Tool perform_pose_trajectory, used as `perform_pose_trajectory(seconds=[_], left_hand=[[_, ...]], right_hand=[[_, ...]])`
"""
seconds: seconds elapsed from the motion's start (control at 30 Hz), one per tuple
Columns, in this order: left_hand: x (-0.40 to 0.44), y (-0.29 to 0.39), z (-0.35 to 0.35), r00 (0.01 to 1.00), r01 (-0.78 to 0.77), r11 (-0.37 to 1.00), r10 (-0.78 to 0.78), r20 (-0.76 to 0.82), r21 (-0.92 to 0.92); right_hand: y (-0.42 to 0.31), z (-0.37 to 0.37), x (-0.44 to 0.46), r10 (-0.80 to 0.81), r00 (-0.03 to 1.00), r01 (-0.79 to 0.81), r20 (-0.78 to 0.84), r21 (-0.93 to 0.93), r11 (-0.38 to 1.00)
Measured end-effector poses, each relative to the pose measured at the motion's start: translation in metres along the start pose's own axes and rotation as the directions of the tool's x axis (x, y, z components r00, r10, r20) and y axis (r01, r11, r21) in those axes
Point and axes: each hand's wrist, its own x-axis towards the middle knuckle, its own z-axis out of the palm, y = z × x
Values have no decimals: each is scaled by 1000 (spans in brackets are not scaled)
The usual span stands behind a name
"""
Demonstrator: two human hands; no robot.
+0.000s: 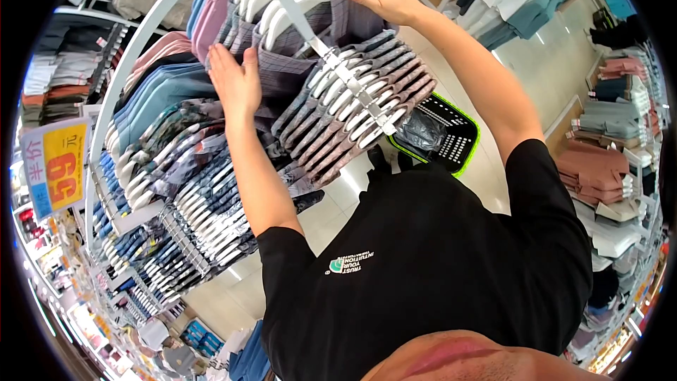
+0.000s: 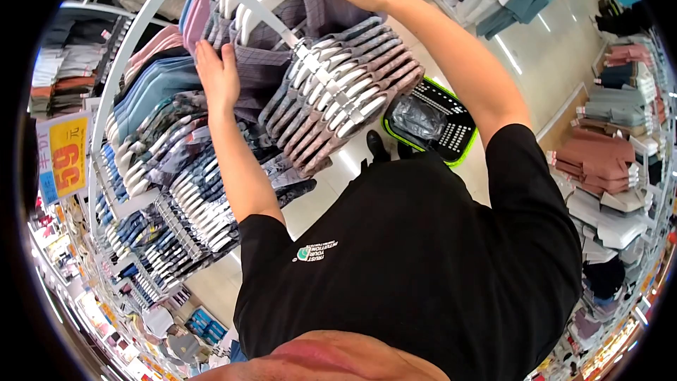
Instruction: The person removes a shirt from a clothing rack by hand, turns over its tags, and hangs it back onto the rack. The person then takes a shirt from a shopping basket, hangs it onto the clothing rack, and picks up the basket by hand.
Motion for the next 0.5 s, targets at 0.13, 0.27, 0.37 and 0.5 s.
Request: perform_pose_trajectory(seconds=[0.13,0.27,0.37,0.5], left_hand=[[-9,-16,-5,999,-5,1000,6,-53,16],[-77,-16,-2,969,57,990,-85,-233,-126],[-144,7,3,948,170,969,-211,-239,-180],[-229,26,30,834,413,867,-483,-268,-278]], right_hand=[[36,4,-55,81,983,-68,-163,90,994],[104,10,-175,466,879,-452,-99,138,881],[151,6,-310,720,690,-723,74,49,689],[188,21,-543,867,444,-869,225,-126,478]])
